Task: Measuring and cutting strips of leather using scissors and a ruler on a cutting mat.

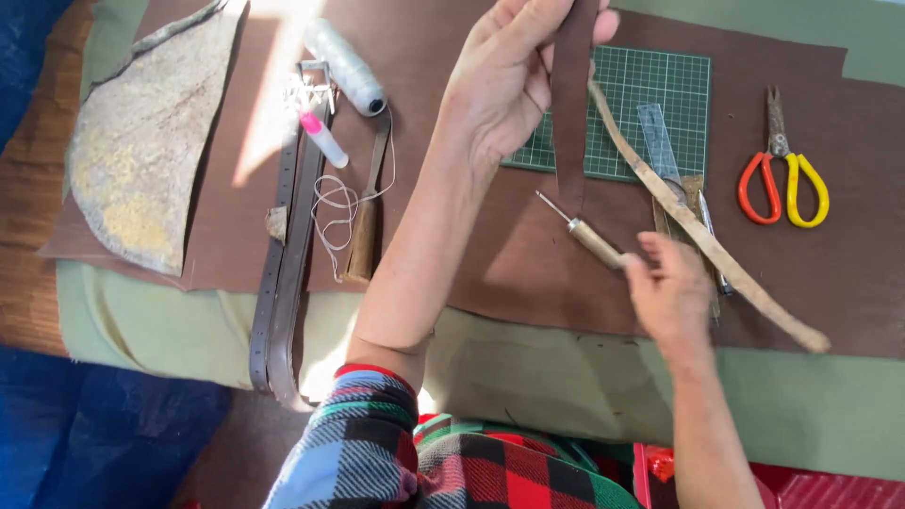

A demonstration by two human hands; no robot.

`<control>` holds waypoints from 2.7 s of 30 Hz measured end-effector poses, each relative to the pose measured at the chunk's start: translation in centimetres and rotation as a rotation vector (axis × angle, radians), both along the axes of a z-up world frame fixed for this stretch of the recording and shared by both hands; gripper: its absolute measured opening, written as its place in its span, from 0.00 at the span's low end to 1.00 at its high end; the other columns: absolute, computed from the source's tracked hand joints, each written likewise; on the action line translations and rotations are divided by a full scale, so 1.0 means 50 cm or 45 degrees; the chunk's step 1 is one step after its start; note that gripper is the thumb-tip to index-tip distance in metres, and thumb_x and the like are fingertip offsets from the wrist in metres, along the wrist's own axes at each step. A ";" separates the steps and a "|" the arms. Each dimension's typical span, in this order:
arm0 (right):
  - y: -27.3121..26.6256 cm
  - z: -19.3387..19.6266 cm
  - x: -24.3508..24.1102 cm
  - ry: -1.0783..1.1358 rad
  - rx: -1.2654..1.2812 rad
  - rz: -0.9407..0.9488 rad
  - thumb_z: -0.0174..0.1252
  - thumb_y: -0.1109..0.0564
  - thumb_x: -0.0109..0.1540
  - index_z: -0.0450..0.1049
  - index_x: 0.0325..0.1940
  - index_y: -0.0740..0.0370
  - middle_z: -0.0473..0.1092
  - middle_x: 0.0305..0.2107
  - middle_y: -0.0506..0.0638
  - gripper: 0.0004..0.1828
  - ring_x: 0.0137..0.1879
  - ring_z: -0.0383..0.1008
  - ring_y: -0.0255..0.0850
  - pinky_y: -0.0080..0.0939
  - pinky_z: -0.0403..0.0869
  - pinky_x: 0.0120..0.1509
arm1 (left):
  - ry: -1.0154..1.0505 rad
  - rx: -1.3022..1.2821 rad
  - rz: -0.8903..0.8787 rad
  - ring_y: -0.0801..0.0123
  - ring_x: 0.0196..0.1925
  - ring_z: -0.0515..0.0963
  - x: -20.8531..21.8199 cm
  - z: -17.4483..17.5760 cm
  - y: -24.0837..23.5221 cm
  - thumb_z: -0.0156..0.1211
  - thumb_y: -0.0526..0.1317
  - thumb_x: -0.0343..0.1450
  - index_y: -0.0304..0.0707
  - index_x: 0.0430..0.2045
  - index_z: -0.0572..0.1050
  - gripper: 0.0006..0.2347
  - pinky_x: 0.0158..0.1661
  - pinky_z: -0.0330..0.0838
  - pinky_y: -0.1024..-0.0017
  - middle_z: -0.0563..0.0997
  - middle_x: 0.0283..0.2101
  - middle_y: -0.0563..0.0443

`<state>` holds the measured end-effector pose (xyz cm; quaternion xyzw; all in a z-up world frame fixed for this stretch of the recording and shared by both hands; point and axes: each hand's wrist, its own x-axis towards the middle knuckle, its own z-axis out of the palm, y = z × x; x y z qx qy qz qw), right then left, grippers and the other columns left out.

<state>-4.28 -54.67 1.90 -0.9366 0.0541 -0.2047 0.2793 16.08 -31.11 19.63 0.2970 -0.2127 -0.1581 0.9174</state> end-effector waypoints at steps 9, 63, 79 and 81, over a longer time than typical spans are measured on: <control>0.031 -0.074 0.066 0.293 -0.269 0.107 0.66 0.49 0.62 0.75 0.53 0.58 0.69 0.45 0.56 0.19 0.49 0.70 0.59 0.58 0.73 0.50 | 0.327 -0.132 -0.145 0.58 0.42 0.87 0.045 -0.058 -0.057 0.64 0.36 0.74 0.30 0.39 0.79 0.07 0.35 0.82 0.69 0.85 0.42 0.38; 0.063 0.189 -0.437 0.355 1.577 0.119 0.58 0.65 0.62 0.75 0.44 0.76 0.75 0.22 0.62 0.10 0.25 0.75 0.46 0.42 0.77 0.28 | 0.957 0.372 -0.182 0.67 0.25 0.77 -0.255 -0.364 -0.142 0.54 0.38 0.78 0.37 0.40 0.73 0.05 0.30 0.78 0.62 0.85 0.37 0.37; -0.004 -0.010 -0.457 1.034 1.457 -0.368 0.58 0.67 0.66 0.78 0.42 0.81 0.71 0.17 0.67 0.09 0.23 0.70 0.52 0.51 0.72 0.28 | 0.931 0.403 -0.079 0.57 0.42 0.86 -0.062 -0.340 -0.151 0.58 0.38 0.75 0.42 0.42 0.71 0.05 0.34 0.79 0.63 0.85 0.42 0.43; -0.015 -0.036 -0.474 1.002 1.566 -0.427 0.58 0.69 0.66 0.74 0.39 0.79 0.68 0.19 0.66 0.05 0.24 0.68 0.52 0.51 0.70 0.28 | 0.881 0.456 -0.083 0.59 0.41 0.86 -0.069 -0.312 -0.142 0.59 0.41 0.74 0.42 0.40 0.70 0.06 0.36 0.80 0.63 0.85 0.40 0.44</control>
